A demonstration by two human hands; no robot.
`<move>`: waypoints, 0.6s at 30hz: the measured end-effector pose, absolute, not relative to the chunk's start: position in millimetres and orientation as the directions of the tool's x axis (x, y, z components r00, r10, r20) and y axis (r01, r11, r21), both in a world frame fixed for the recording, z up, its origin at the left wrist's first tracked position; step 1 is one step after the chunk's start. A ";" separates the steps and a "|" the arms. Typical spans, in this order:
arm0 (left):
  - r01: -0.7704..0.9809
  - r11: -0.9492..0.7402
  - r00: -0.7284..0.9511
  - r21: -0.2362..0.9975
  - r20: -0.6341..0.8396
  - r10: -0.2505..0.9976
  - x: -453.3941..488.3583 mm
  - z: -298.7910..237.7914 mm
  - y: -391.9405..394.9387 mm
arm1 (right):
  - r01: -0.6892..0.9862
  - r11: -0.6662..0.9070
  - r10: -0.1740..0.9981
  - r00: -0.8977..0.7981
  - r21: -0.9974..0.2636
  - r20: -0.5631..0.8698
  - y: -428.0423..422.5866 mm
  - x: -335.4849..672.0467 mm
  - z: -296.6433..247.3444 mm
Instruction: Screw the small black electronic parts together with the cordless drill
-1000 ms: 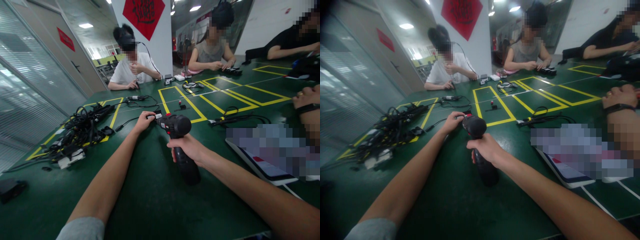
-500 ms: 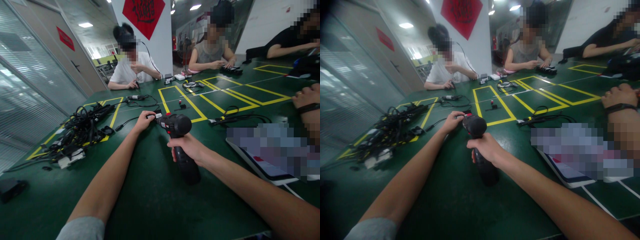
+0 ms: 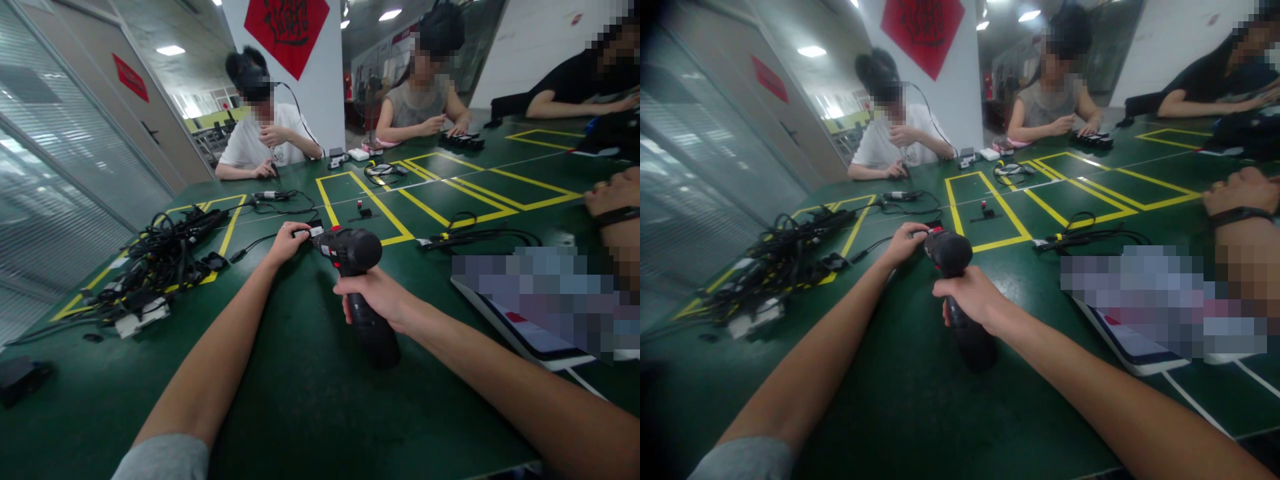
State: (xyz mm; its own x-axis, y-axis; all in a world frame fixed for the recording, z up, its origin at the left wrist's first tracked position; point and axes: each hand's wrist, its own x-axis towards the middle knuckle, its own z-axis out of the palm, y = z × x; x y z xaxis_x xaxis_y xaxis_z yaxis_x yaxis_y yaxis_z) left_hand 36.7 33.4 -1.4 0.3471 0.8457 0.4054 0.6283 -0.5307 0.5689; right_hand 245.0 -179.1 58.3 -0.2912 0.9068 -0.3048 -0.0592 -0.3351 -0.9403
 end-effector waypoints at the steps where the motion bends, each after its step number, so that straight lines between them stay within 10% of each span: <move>1: 0.627 -0.530 0.345 0.571 0.406 0.846 36.6 -1.6 33.5 | -0.060 -0.331 0.907 -0.294 -0.942 -0.300 -179.0 245.4 57.5; 18: 0.612 -0.530 0.337 0.587 0.413 0.846 35.8 -3.8 33.0 | -0.099 -0.387 0.907 -0.219 -0.917 -0.359 -169.5 247.1 50.9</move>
State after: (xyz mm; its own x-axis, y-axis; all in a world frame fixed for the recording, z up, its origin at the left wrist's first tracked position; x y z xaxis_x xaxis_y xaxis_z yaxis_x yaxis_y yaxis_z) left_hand 35.8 33.0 -3.8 0.3374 0.8461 0.4127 0.6121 -0.5302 0.5867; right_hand 247.1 -169.5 50.9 -0.2193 0.9073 -0.3588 -0.0991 -0.3865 -0.9169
